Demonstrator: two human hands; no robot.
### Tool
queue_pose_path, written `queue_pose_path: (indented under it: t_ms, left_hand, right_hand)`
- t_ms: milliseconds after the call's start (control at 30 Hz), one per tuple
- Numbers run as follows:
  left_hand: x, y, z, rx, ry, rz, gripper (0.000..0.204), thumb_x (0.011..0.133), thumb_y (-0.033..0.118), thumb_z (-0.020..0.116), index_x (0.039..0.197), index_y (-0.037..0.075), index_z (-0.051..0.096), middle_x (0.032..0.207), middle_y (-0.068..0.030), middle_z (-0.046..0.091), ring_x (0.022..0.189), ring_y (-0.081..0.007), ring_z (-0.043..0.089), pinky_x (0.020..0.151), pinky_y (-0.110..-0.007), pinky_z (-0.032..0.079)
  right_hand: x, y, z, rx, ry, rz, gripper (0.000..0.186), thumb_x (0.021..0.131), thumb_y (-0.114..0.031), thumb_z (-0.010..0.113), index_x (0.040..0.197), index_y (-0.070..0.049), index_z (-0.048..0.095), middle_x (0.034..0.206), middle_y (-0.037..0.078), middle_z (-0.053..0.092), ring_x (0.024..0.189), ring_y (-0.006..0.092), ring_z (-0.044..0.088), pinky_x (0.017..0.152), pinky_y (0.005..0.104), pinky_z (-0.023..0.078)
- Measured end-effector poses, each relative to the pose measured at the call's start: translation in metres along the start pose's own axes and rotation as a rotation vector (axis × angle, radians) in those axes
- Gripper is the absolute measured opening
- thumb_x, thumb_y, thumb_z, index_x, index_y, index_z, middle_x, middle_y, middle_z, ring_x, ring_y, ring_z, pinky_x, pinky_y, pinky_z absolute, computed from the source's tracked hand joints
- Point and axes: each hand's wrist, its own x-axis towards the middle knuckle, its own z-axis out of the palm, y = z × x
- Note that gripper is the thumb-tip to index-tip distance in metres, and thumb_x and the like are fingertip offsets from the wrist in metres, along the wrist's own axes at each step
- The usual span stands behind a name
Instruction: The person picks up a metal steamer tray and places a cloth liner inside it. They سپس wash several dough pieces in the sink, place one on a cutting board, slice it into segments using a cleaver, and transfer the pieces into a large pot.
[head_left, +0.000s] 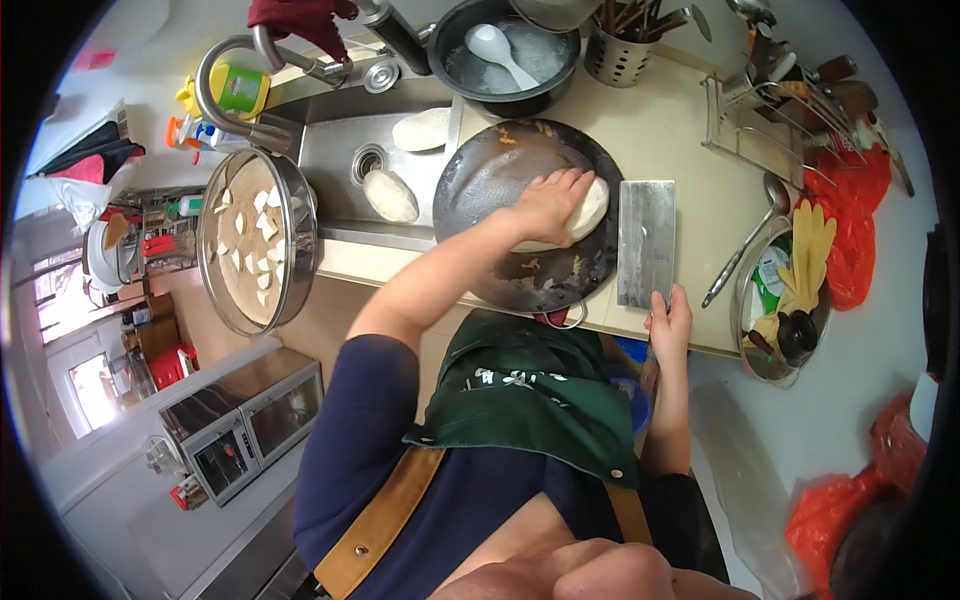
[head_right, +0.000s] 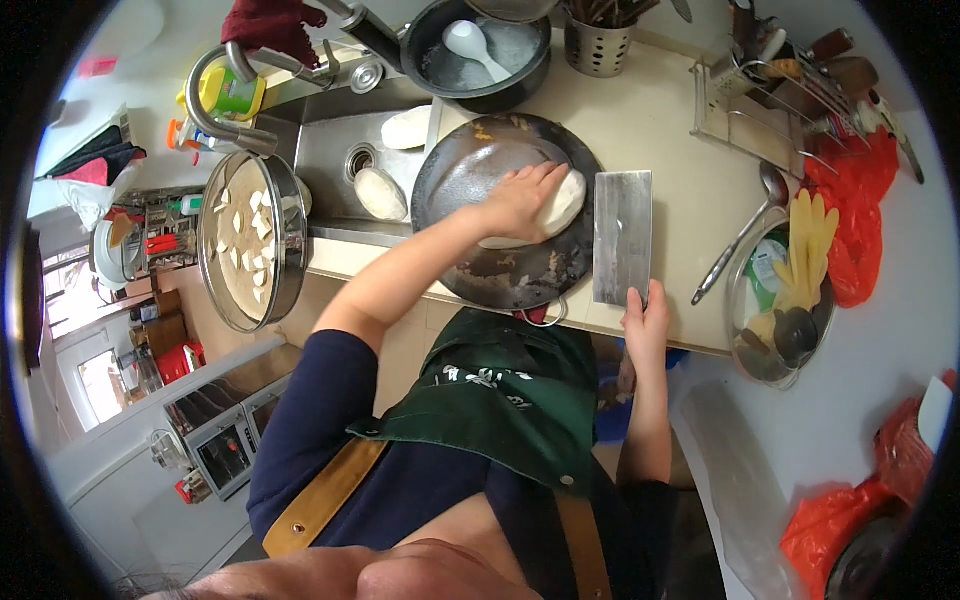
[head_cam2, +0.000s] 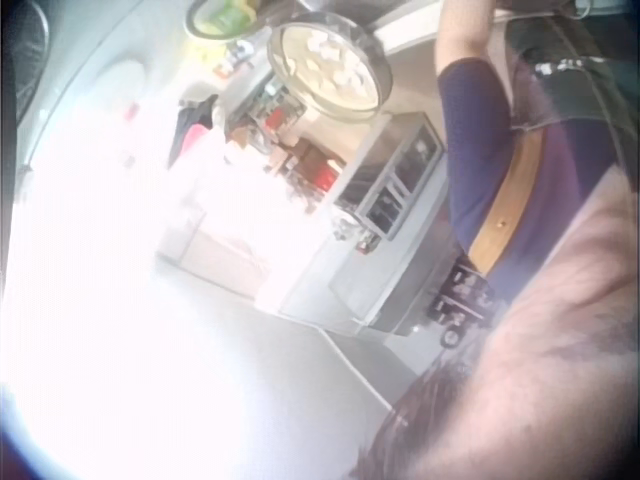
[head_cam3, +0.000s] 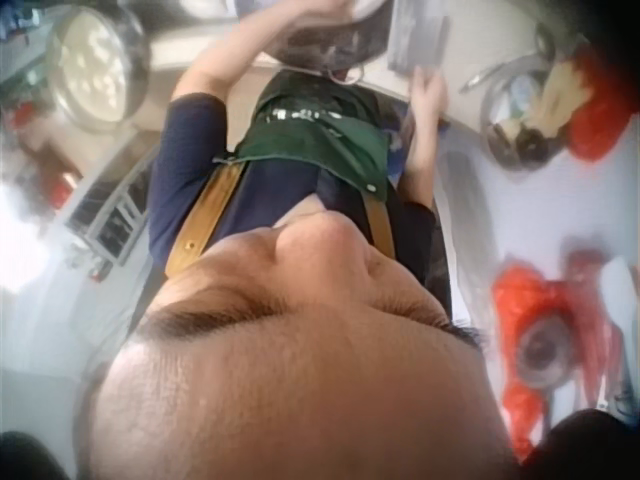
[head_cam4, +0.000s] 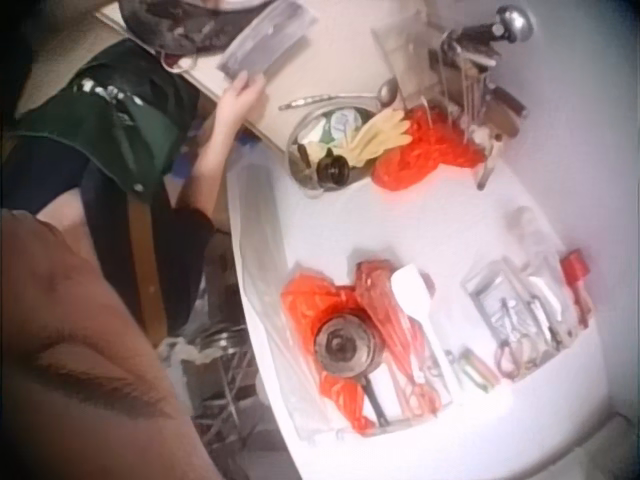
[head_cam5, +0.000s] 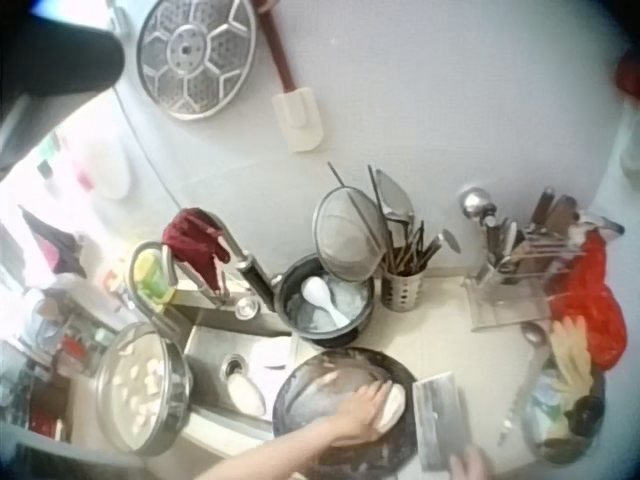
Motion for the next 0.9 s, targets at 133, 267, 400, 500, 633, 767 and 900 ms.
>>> queue_pose_path:
  t_ms: [133,267,400,500,633,767,900]
  left_hand:
    - [-0.027,-0.019,-0.015,0.057,-0.167,0.109,0.103,0.058,0.021,0.08,0.143,0.003,0.025,0.139,-0.0206,0.037,0.128,-0.0353,0.039,0.106,-0.043,0.034]
    - [-0.054,-0.031,-0.018,-0.048,-0.11,-0.026,0.1,0.058,0.019,0.079,0.141,0.002,0.027,0.136,-0.0222,0.04,0.126,-0.0372,0.04,0.106,-0.041,0.035]
    - [-0.083,-0.05,0.0,-0.069,0.023,-0.102,0.098,0.057,0.018,0.078,0.14,0.001,0.029,0.134,-0.0212,0.042,0.123,-0.0367,0.043,0.104,-0.04,0.038]
    - [-0.098,-0.054,0.01,-0.078,0.101,-0.117,0.097,0.058,0.017,0.078,0.14,0.0,0.029,0.133,-0.0218,0.042,0.122,-0.0376,0.043,0.103,-0.04,0.037]
    - [-0.103,-0.051,0.021,-0.148,0.243,-0.141,0.095,0.059,0.017,0.079,0.139,0.0,0.03,0.134,-0.0208,0.042,0.123,-0.0373,0.042,0.104,-0.041,0.036]
    - [-0.108,-0.052,0.026,-0.172,0.285,-0.159,0.095,0.059,0.018,0.08,0.138,0.0,0.031,0.135,-0.0202,0.042,0.124,-0.0373,0.04,0.104,-0.043,0.035]
    - [-0.109,-0.056,0.034,-0.195,0.34,-0.141,0.095,0.059,0.019,0.081,0.138,0.0,0.032,0.137,-0.0204,0.041,0.125,-0.0372,0.039,0.105,-0.044,0.033]
  right_hand:
    - [-0.002,-0.007,-0.005,-0.03,0.007,0.017,0.02,0.094,-0.013,0.055,0.106,0.002,0.049,0.069,0.004,0.051,0.053,0.0085,0.049,0.047,0.0252,0.041]
    - [0.001,-0.005,0.004,-0.061,-0.047,-0.053,0.021,0.092,-0.011,0.054,0.108,0.002,0.049,0.073,0.014,0.058,0.059,0.0238,0.059,0.055,0.0351,0.047]
    - [0.011,-0.024,0.022,-0.426,-0.06,-0.317,0.021,0.09,-0.01,0.054,0.106,0.002,0.05,0.081,0.023,0.061,0.073,0.043,0.061,0.065,0.0474,0.049]
    - [0.017,-0.05,0.034,-0.459,-0.016,-0.458,0.02,0.088,-0.01,0.055,0.106,-0.001,0.051,0.091,0.019,0.061,0.076,0.0401,0.062,0.065,0.0475,0.05]
    - [0.02,-0.064,0.05,-0.586,-0.054,-0.527,0.017,0.088,-0.01,0.055,0.103,-0.002,0.052,0.097,0.016,0.053,0.072,0.0368,0.062,0.063,0.0463,0.051]
    - [0.02,-0.05,0.066,-0.67,-0.083,-0.509,0.014,0.089,-0.01,0.055,0.097,0.0,0.051,0.093,0.019,0.051,0.069,0.0381,0.061,0.06,0.0477,0.05]
    - [0.025,-0.055,0.065,-0.731,-0.035,-0.415,0.013,0.09,-0.012,0.055,0.092,0.001,0.051,0.08,0.021,0.06,0.062,0.0394,0.061,0.056,0.0483,0.049]
